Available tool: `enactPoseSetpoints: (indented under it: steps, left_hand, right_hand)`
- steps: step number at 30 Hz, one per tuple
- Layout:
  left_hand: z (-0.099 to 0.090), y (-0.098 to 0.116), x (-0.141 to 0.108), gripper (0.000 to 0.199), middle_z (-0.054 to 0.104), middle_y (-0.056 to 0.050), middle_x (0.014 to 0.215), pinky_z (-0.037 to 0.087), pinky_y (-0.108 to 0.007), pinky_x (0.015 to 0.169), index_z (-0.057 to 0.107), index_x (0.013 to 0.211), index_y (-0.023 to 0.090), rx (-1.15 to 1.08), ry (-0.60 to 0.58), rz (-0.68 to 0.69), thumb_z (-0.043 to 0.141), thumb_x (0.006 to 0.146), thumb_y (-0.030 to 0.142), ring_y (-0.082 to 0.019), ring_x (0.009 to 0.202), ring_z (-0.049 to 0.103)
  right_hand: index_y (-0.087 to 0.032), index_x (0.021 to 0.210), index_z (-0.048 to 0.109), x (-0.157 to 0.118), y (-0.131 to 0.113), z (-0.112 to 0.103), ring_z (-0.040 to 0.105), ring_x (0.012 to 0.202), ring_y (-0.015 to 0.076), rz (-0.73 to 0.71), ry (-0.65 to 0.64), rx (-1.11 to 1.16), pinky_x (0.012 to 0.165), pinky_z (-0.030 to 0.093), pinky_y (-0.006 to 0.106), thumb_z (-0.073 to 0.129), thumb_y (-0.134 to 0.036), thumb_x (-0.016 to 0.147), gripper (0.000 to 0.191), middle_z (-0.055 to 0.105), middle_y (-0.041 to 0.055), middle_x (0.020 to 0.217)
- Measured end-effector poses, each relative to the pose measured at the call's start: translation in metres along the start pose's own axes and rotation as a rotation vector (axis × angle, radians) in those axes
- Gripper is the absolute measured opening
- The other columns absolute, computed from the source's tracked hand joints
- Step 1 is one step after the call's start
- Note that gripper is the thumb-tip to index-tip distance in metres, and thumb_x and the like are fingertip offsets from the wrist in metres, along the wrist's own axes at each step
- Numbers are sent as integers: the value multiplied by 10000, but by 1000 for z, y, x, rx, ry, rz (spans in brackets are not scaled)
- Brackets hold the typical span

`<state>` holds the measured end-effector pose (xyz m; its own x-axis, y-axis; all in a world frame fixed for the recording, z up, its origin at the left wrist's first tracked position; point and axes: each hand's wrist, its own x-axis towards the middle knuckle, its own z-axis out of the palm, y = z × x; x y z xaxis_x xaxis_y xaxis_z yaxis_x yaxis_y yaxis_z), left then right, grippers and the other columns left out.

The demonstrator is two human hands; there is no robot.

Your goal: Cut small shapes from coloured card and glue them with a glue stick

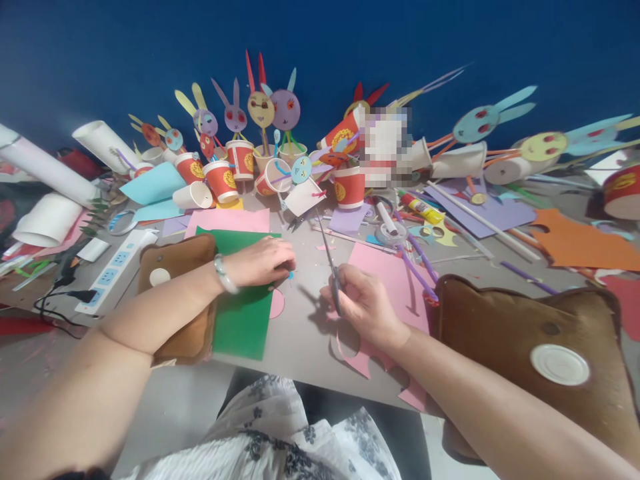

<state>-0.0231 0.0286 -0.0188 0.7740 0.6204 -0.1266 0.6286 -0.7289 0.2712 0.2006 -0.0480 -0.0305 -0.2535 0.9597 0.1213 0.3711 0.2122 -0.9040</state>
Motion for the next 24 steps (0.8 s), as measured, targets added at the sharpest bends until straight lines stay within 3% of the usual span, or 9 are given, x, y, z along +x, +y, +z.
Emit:
enactPoseSetpoints:
  steps: [7,16,21,24]
  left_hand:
    - [2,2,0,143,639,-81,901,417,-320,777,640,782,146,44,-6,23,507,831,125,-196,859,578]
    - [-7,-5,-4,195,643,-68,962,386,-344,808,638,878,171,52,-4,-30,476,809,88,-202,924,562]
    - [-13,-7,-11,272,607,-75,993,334,-394,856,620,915,171,158,-42,-7,529,690,49,-230,957,512]
    - [-15,-7,-13,234,584,-89,983,321,-401,853,643,873,166,182,-49,-7,533,692,68,-237,963,491]
  right_hand:
    - [-231,630,468,1,0,1,491,529,145,-36,12,-38,523,402,281,578,-362,825,259,541,1,577]
    - [-229,624,452,1,3,0,497,522,147,-64,8,-53,509,400,278,533,-271,816,212,544,4,575]
    - [-230,619,434,1,3,-1,503,538,154,-48,14,-63,525,411,288,540,-297,816,234,549,9,572]
    - [-231,619,430,1,5,0,510,550,155,-40,25,-68,529,414,290,541,-302,810,233,548,8,576]
